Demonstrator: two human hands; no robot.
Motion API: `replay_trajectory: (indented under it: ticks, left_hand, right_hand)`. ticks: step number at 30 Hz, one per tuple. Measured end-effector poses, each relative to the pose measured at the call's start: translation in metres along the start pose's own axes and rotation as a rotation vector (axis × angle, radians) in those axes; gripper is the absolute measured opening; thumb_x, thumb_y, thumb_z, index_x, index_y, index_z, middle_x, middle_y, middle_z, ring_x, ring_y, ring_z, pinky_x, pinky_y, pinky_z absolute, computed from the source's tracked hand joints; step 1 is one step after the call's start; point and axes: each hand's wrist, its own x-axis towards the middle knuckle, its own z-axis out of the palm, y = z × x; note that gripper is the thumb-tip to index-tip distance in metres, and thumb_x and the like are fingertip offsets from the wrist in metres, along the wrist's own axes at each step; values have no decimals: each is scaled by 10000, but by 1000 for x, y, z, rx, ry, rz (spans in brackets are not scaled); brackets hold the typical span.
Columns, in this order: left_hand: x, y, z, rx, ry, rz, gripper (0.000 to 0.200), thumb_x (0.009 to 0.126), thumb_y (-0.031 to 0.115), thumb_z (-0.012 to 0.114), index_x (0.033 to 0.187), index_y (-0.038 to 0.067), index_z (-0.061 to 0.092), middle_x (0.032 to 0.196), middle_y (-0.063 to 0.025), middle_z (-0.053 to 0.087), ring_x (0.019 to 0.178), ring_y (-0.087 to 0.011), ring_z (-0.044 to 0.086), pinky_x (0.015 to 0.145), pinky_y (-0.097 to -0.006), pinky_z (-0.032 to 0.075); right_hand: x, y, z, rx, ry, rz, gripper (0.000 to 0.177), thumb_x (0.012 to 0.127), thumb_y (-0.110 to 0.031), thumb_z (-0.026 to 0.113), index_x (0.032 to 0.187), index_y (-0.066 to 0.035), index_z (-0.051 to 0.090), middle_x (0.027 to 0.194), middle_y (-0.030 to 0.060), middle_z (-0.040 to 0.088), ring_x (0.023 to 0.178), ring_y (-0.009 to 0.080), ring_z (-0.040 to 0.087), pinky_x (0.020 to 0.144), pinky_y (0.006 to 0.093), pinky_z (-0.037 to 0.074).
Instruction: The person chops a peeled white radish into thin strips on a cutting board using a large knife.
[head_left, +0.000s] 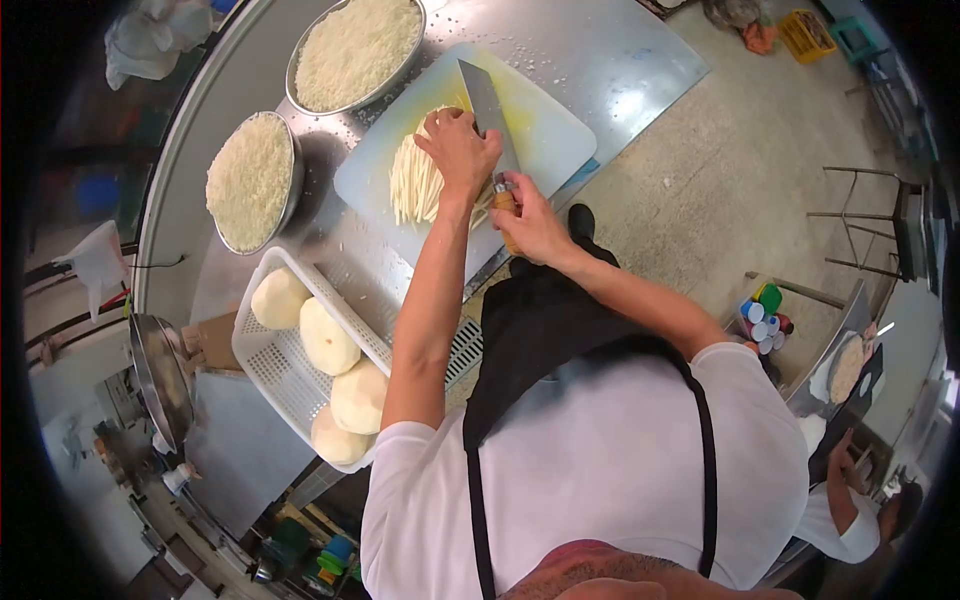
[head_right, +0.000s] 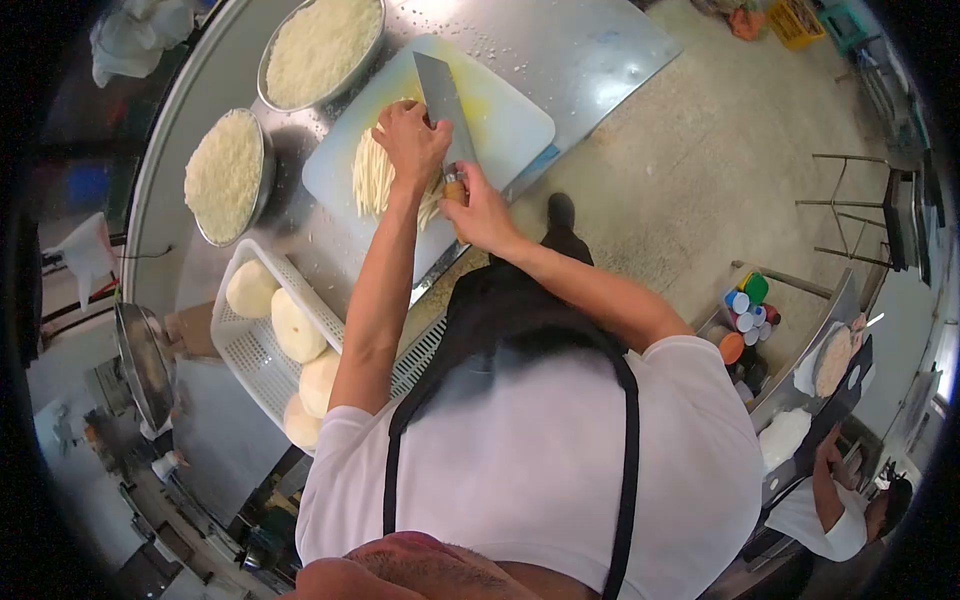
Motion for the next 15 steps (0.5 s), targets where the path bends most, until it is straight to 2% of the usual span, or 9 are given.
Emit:
replay_trajectory:
  ticks: [2,6,8,10,12,14,15]
  left_hand:
    - [-2,-2,2,-25,24,3,331,733,316,726,887,23,747,1220,-164,662,1249,-393,497,1040,-606,340]
    - [0,-23,19,6,106,6,398,722,316,708,982,20,762,1245,-152,660,1250,-370,503,1055,-580,342]
    - [1,-25,24,51,85,-21,430,718,320,709,1016,14,755,1254,-150,656,1254,-362,502,1065,-570,338]
    - [4,-23,20,55,-4,-64,495,709,329,708,1077,0,738,1270,-146,647,1254,-355,498,1085,-570,314]
    - [4,-26,24,30,22,-58,488,708,324,705,1064,-7,738,1264,-147,648,1250,-355,498,1087,-578,305]
    - [2,-24,19,8,41,-55,481,708,320,703,1051,-15,738,1258,-148,648,1246,-356,499,1088,-586,296]
    - [2,-27,23,-1,37,-45,483,704,313,711,1059,-14,737,1248,-149,647,1244,-354,495,1096,-584,285]
  right_hand:
    - [-3,-13,-14,-350,-24,-123,655,897,-193,734,1435,61,459,1241,259,652,1090,303,677,936,396,537]
    - [-16,-120,-35,-207,4,-226,619,957,-266,716,1439,48,488,1216,215,683,1088,284,681,945,389,533]
    - [-26,-177,-43,363,-545,-118,661,1018,-418,662,1469,30,478,1171,175,715,1086,259,686,932,371,537]
    - [-45,-221,-41,531,-856,-201,882,1004,-580,605,1548,67,354,1119,221,713,1064,281,700,929,382,543]
    - [-63,-255,-33,853,-1165,-109,1080,957,-676,603,1573,127,225,1143,278,700,1078,314,706,966,398,540]
    - [-77,-274,-21,961,-1319,-253,1017,997,-722,458,1630,24,182,1207,236,706,1175,292,681,985,359,500]
    - [-89,-285,-15,1086,-1258,-214,981,1015,-694,457,1618,41,215,1205,239,704,1184,294,678,979,363,499]
